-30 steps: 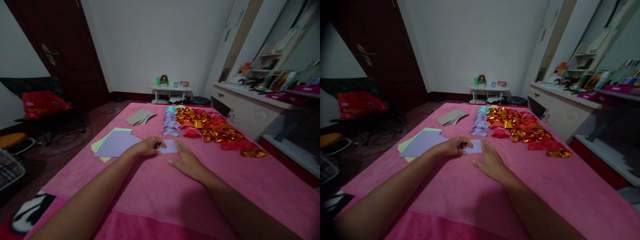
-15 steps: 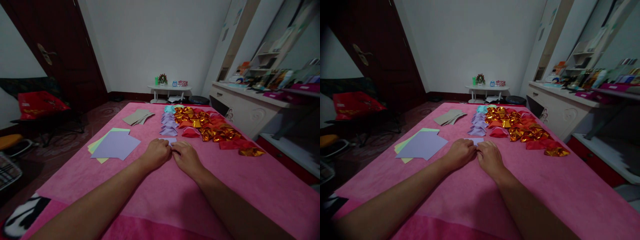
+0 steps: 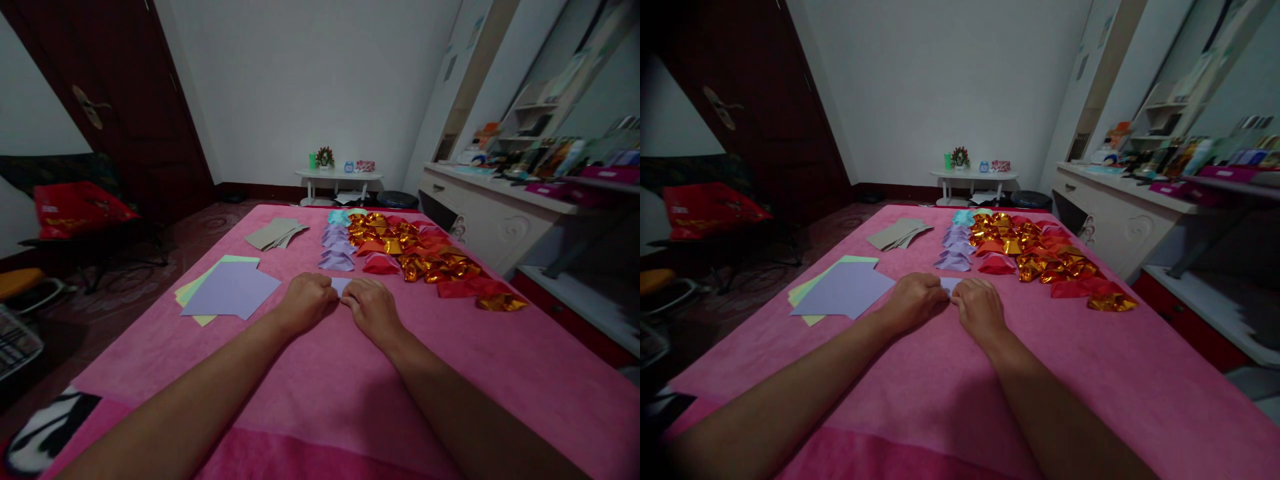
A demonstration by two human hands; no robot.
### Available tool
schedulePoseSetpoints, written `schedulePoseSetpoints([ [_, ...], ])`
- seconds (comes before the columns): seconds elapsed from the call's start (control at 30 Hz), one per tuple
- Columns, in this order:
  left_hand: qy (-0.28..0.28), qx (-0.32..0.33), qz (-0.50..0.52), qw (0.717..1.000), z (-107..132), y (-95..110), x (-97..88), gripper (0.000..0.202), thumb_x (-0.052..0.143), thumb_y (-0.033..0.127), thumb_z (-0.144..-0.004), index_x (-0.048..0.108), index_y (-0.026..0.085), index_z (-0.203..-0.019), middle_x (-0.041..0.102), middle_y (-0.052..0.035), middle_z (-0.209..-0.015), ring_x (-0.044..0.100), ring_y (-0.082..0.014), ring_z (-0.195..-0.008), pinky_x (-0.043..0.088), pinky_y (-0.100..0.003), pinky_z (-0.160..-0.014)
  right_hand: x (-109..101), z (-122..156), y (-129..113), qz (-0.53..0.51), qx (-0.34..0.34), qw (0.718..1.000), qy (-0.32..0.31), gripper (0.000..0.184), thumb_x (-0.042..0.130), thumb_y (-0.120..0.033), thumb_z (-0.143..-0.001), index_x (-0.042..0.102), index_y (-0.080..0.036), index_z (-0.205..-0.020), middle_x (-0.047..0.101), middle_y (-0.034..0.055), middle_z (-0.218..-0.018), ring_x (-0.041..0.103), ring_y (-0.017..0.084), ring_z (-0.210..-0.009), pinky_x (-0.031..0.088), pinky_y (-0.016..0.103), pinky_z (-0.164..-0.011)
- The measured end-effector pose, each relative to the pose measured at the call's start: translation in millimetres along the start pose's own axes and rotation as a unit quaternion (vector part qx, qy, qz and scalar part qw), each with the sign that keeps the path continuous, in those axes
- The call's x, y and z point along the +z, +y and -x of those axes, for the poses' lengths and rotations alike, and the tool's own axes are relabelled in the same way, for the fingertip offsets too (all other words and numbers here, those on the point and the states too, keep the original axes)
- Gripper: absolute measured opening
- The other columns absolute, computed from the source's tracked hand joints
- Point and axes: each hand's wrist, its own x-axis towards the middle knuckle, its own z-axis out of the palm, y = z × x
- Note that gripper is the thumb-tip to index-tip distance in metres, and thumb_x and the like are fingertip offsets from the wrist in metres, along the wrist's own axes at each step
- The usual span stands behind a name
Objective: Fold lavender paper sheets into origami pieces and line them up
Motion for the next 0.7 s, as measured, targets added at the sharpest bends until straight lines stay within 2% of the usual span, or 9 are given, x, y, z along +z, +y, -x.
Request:
schedulePoseSetpoints([
  [0.13, 0.034, -0.038, 0.008, 0.999, 7, -15, -4.0, 0.019, 0.056, 0.028, -0.082, 0.069, 0.020, -0.071, 0.060, -0.0025, -0.065, 0.053, -0.0136, -0.060, 0.032, -0.025, -0.055, -4, 1, 2, -0.002, 0.002, 1.000, 0.011, 0.012, 0.062, -0.016, -0.079, 0.055, -0.019, -0.070, 0.061, 0.0019, -0.074, 0.054, 0.017, -0.075, 0.036, 0.028, -0.071],
  [0.3, 0.031, -0.056, 0.026, 0.998, 14, -29, -6.7, 0.019, 0.053, 0.026, -0.083, 0.069, 0.019, -0.073, 0.059, -0.0016, -0.064, 0.053, -0.0127, -0.060, 0.034, -0.024, -0.056, -7, 3, 3, -0.012, 0.013, 1.000, 0.020, 0.012, 0.061, -0.019, -0.080, 0.055, -0.020, -0.070, 0.061, 0.0016, -0.073, 0.054, 0.017, -0.070, 0.036, 0.028, -0.066],
  [0.43, 0.048, -0.046, 0.112, 0.991, 21, -39, -5.3, 0.014, 0.056, 0.019, -0.081, 0.068, 0.017, -0.075, 0.060, -0.0014, -0.067, 0.055, -0.0114, -0.063, 0.036, -0.021, -0.058, -8, 4, 5, -0.048, 0.018, 0.998, 0.020, 0.005, 0.060, -0.018, -0.080, 0.060, -0.021, -0.076, 0.062, 0.0012, -0.077, 0.056, 0.016, -0.074, 0.039, 0.027, -0.067],
  [0.53, 0.061, -0.065, 0.166, 0.982, 27, -51, -3.5, 0.013, 0.055, 0.016, -0.081, 0.067, 0.016, -0.079, 0.063, -0.0019, -0.072, 0.058, -0.0113, -0.068, 0.039, -0.020, -0.061, -9, 4, 6, -0.077, 0.004, 0.997, 0.024, 0.007, 0.059, -0.018, -0.082, 0.064, -0.022, -0.079, 0.063, 0.0019, -0.079, 0.057, 0.017, -0.076, 0.041, 0.027, -0.069],
  [0.63, 0.047, -0.085, 0.140, 0.985, 29, -55, -5.3, 0.014, 0.055, 0.018, -0.083, 0.068, 0.016, -0.080, 0.065, -0.0037, -0.076, 0.058, -0.0134, -0.073, 0.040, -0.023, -0.065, -9, 5, 2, -0.096, -0.032, 0.995, 0.021, 0.009, 0.059, -0.017, -0.081, 0.066, -0.021, -0.076, 0.063, 0.0017, -0.075, 0.057, 0.016, -0.073, 0.041, 0.028, -0.070],
  [0.7, 0.041, -0.076, 0.103, 0.991, 30, -50, -9.4, 0.012, 0.057, 0.020, -0.083, 0.069, 0.018, -0.085, 0.067, -0.0056, -0.086, 0.058, -0.0163, -0.081, 0.040, -0.027, -0.072, -9, 6, -3, -0.094, -0.056, 0.994, 0.010, 0.009, 0.060, -0.015, -0.079, 0.065, -0.020, -0.073, 0.063, 0.0016, -0.073, 0.057, 0.016, -0.072, 0.040, 0.028, -0.070],
])
